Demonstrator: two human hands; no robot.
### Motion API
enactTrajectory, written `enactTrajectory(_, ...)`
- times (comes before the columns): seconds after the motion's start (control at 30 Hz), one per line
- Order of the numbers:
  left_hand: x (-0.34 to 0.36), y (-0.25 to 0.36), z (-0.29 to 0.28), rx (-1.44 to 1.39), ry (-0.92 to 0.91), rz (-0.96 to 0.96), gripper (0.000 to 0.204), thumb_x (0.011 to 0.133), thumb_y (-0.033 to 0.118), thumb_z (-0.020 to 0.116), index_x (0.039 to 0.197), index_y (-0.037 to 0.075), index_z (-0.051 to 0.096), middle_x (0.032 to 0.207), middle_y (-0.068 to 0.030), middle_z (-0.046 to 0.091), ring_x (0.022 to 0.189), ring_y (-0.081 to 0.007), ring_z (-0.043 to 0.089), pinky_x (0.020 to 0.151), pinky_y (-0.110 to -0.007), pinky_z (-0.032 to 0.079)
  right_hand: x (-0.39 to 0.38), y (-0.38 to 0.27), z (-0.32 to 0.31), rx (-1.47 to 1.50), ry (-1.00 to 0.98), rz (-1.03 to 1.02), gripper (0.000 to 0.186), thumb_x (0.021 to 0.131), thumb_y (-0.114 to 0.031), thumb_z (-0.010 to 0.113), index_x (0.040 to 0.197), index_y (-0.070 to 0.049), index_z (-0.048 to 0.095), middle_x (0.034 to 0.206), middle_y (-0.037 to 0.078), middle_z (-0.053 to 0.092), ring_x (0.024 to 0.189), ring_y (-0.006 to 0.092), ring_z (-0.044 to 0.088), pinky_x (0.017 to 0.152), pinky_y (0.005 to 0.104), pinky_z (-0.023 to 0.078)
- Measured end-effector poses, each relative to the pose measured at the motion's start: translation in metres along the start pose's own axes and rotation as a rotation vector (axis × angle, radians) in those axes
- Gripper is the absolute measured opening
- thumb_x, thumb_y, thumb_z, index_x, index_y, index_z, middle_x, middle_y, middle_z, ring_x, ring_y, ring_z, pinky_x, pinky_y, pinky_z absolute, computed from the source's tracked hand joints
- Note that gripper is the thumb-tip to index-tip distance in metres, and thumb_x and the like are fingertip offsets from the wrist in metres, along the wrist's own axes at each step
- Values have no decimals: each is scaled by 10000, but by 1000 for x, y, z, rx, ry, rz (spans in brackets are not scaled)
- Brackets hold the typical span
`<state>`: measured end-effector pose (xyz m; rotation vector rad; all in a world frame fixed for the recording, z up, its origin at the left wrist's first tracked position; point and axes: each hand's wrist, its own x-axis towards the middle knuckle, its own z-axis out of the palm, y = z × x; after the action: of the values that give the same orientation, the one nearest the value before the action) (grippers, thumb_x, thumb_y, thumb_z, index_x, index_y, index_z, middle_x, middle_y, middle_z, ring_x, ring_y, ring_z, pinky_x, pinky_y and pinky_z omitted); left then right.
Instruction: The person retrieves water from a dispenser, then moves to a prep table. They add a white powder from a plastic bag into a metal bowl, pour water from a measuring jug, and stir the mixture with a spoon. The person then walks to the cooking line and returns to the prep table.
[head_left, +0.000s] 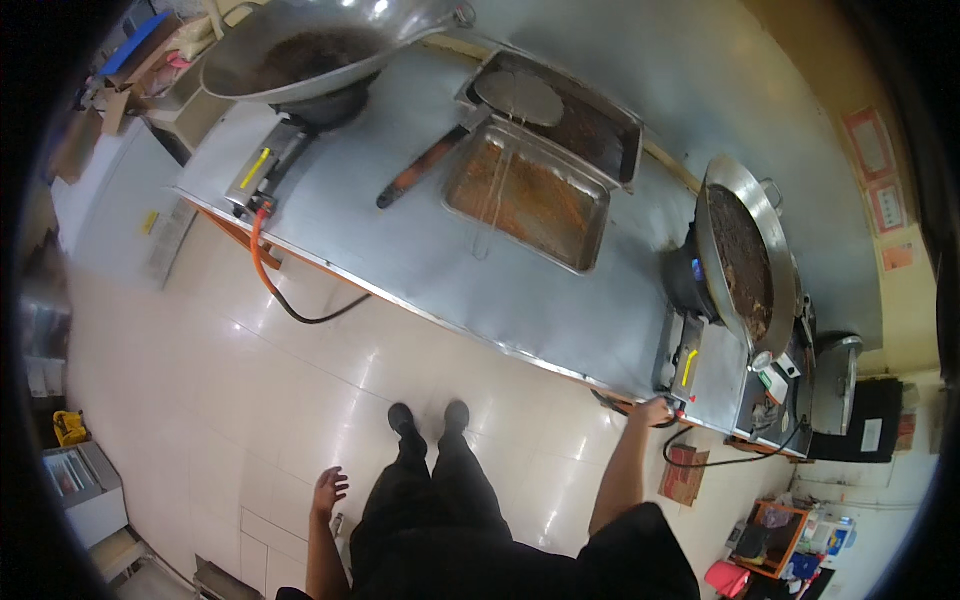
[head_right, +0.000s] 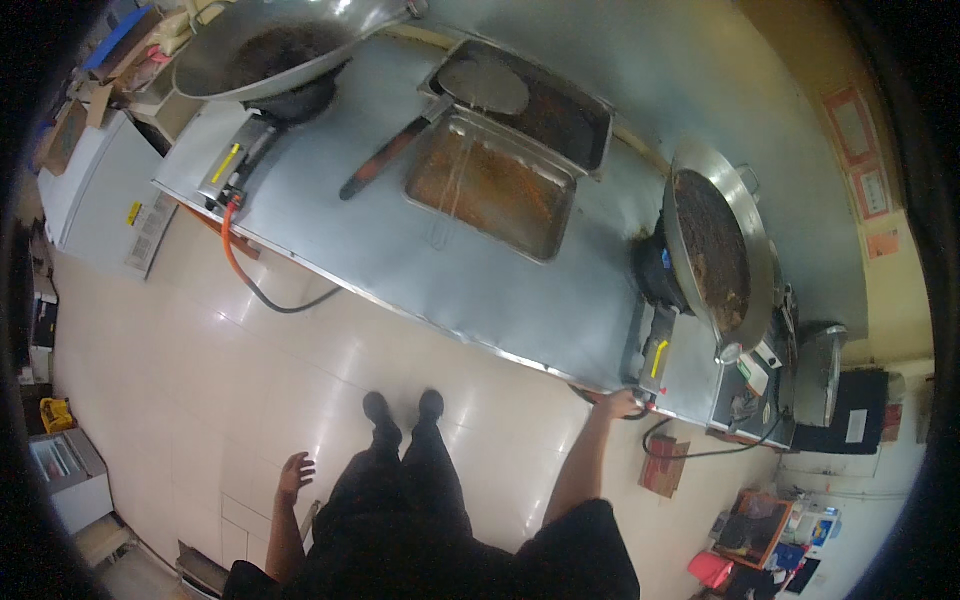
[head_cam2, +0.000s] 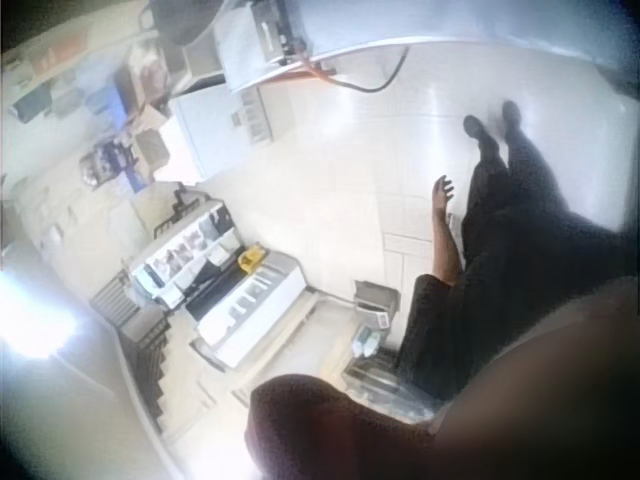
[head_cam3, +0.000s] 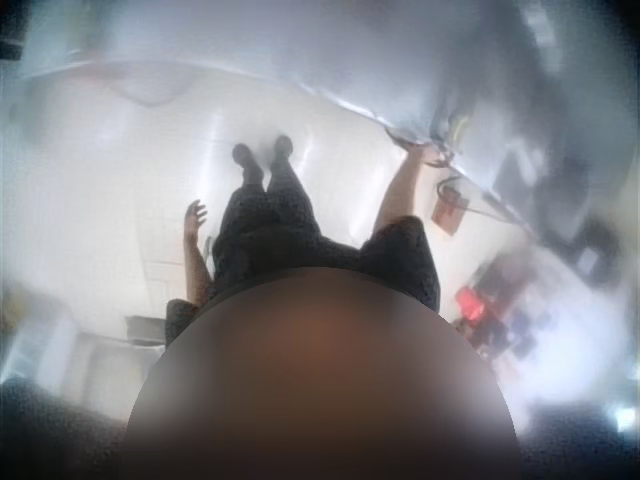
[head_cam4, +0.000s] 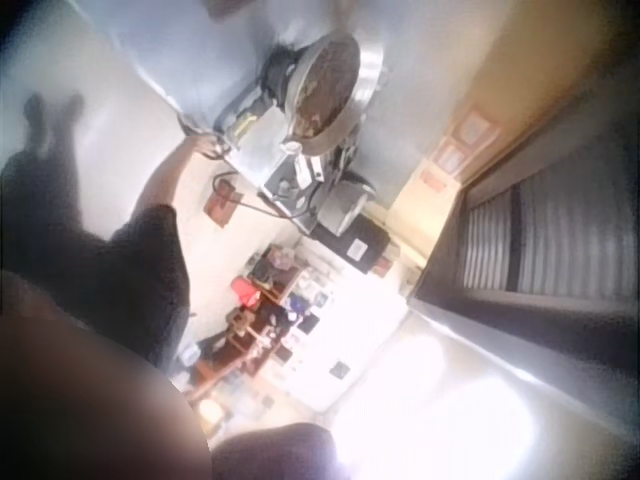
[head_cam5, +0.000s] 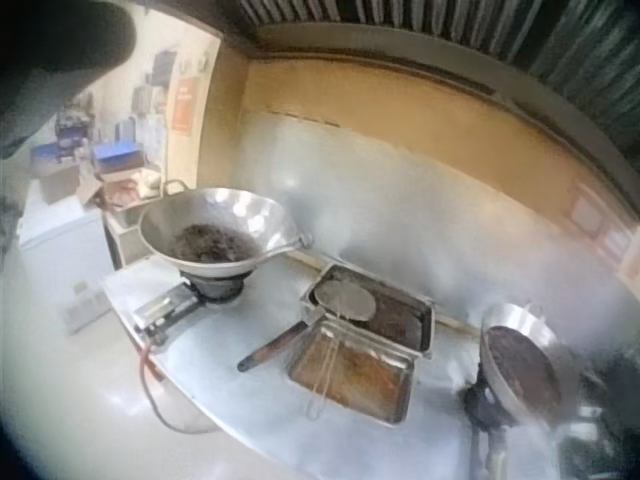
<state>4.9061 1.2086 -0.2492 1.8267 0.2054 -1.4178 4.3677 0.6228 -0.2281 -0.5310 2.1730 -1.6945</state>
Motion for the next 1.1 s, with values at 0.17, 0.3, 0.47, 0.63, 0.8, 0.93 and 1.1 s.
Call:
enactTrajectory(0.17,11,-15,1,97,-9,-139,454,979,435,506,1316,131,528,1164,-104,649,999,-262,634,813,-426,508,-269,-24,131,-176,-903,-745,210,878,-57,612,1070,-80,532,934,72,571,805,169,579,696,303,498)
enactTrajectory(0.3,7,-27,-10,-113,61,-63,464,973,425,521,1323,121,520,1175,-123,641,1004,-277,633,833,-440,507,-410,-76,237,-298,-926,-659,479,839,-271,733,1150,-61,436,959,155,593,885,312,620,808,412,494)
enactTrajectory(0.47,-8,-68,-32,-276,141,31,510,984,478,483,1356,129,479,1268,-159,590,1103,-351,601,891,-508,496,-472,-145,288,-403,-949,-369,696,800,-327,772,1265,-52,333,1142,232,544,1042,410,593,923,461,472)
enactTrajectory(0.63,-3,-136,-50,-389,158,-198,488,985,402,461,1387,125,456,1235,-155,613,1055,-339,615,864,-504,508,-456,-235,308,-838,-890,-912,632,878,-193,673,1370,-52,302,1207,309,490,1075,440,605,908,470,531)
enactTrajectory(0.8,23,-155,-54,-355,104,-292,496,979,349,444,1419,120,430,1249,-163,606,1064,-351,611,878,-521,499,-435,-288,301,-898,-816,-1052,522,925,-105,567,1399,-34,363,1203,325,485,1048,454,618,868,467,553)
enactTrajectory(0.93,37,-124,-49,-308,63,-229,517,977,339,427,1440,109,410,1289,-175,579,1093,-360,596,906,-533,485,-409,-315,279,-738,-922,-1063,445,881,-112,569,1309,-12,499,1158,330,578,1058,455,617,896,473,532)
enactTrajectory(1.1,72,-34,-43,-197,-11,-81,551,979,362,400,1458,90,385,1372,-197,516,1168,-368,557,953,-538,461,-343,-401,234,-590,-1007,-1137,352,833,-129,576,1142,36,606,1136,256,648,1060,425,615,918,489,499)
